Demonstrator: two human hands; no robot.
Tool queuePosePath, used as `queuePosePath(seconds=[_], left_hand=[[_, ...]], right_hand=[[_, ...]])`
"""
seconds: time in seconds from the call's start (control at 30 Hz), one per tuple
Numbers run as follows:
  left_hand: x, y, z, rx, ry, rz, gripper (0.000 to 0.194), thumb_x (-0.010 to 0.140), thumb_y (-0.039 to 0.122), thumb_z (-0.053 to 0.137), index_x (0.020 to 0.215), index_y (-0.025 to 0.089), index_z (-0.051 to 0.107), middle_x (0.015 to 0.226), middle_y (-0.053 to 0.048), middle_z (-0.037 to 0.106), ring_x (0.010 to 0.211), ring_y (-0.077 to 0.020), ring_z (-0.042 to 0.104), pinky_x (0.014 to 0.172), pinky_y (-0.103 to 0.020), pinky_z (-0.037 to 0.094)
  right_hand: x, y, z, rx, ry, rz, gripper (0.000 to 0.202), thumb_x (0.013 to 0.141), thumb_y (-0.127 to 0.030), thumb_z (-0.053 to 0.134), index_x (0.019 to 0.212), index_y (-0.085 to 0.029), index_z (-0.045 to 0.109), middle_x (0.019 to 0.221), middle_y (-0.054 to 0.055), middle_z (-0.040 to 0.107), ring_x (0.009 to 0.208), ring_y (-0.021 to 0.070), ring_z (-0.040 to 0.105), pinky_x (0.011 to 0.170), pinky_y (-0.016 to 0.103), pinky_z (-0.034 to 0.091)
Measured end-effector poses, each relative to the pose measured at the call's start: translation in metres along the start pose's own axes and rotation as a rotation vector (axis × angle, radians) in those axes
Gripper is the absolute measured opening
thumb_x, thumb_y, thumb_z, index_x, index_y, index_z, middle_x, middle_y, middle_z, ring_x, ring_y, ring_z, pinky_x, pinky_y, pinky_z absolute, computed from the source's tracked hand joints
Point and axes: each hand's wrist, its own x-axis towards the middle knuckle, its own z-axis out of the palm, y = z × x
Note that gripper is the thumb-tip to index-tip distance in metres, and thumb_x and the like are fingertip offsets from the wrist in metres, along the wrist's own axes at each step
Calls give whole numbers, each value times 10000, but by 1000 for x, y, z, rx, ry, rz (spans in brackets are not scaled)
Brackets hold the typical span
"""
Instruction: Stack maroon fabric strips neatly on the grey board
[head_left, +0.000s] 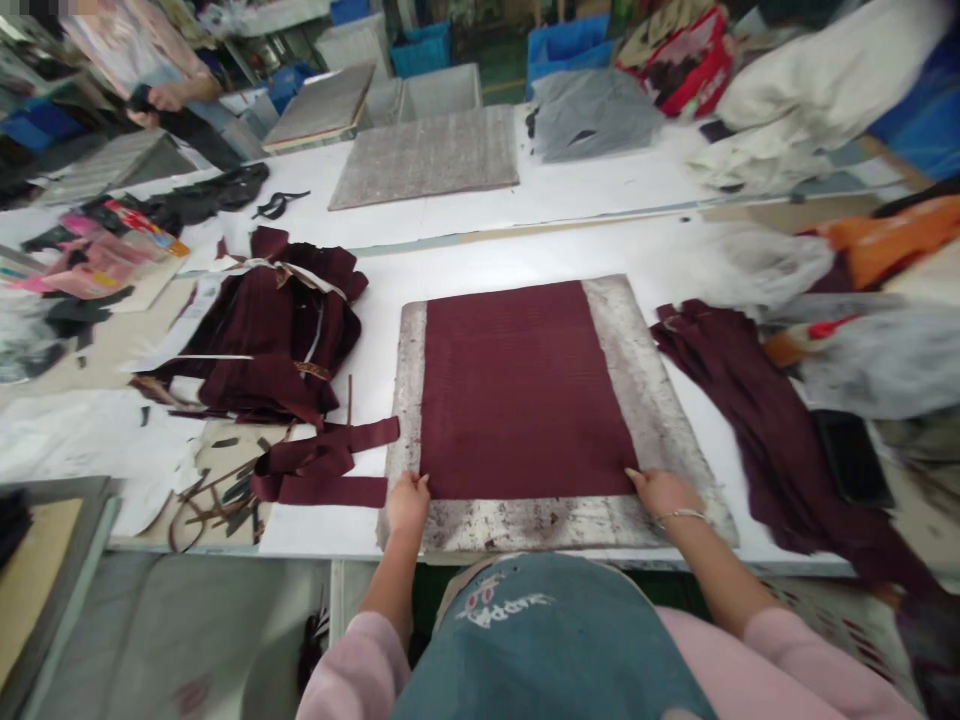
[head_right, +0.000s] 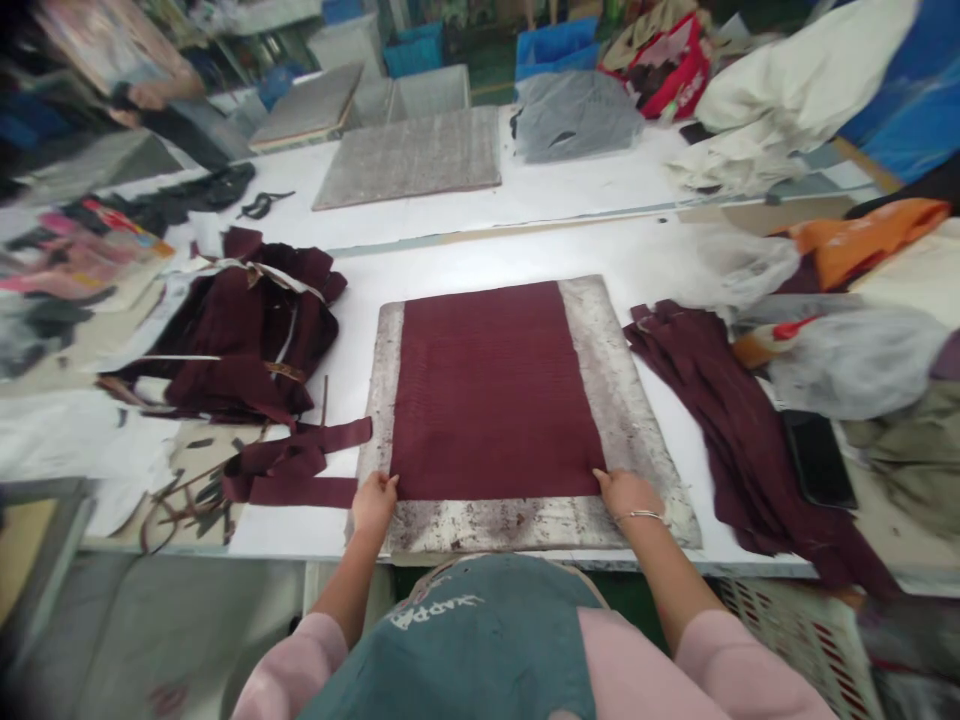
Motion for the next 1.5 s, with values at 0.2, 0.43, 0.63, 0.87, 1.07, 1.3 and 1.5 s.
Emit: queuePosePath(seconds=[0.2,0.43,0.63,0.87,1.07,1.3,1.5], left_hand=[[4,-5,-5,112,142,1,491,772,535,490,1045,134,564,1058,-193,574,1020,-346,553,825,-415,424],[14,-14,-3,53,50,-150,597,685,626,545,1003,125,614,1064,-198,577,1090,-350,519,903,-433,408],[19,-21,5,37,75,-124,624,693,639,522,1032,123,614,1061,-199,561,1089,-355,515,900,-440,408],[15,-23,0,-46,133,-50,502,685,533,602,942,103,631,916,-183,604,897,-334,594,790,-409,437],[13,-26,11,-118,270,-42,387,681,470,627,865,130,632,860,-137,599,832,-291,594,763,-389,440],[0,-36,24,-281,525,-73,276,798,287,494,1000,116,572,980,-139,565,940,-240,561,815,-375,468],[-36,0,33,-194,414,476,416,875,326,413,1252,165,486,1318,-139,468,1250,-245,407,1020,-424,361]], right_hand=[[5,10,-8,34,23,60,624,785,-690,404,756,-137,690,858,167,683,862,296,630,746,365,458],[-7,17,-7,81,91,50,499,888,-509,358,719,-152,661,768,128,678,759,247,636,686,326,455],[-48,-35,13,81,356,-356,497,926,-433,338,1298,-127,457,1317,147,494,1241,255,410,1037,395,302],[-44,-65,71,-69,421,-979,652,870,-438,450,1424,-139,278,1501,104,210,1380,257,144,1090,476,219],[-2,23,79,-159,569,-787,649,902,-498,291,1417,-103,296,1489,114,232,1372,278,172,1075,540,195],[7,41,83,-198,532,-741,689,888,-547,212,1411,-111,316,1488,92,233,1370,268,188,1070,555,193],[12,43,74,-211,401,-721,716,849,-599,237,1411,-165,332,1471,67,275,1349,275,252,1049,582,227]])
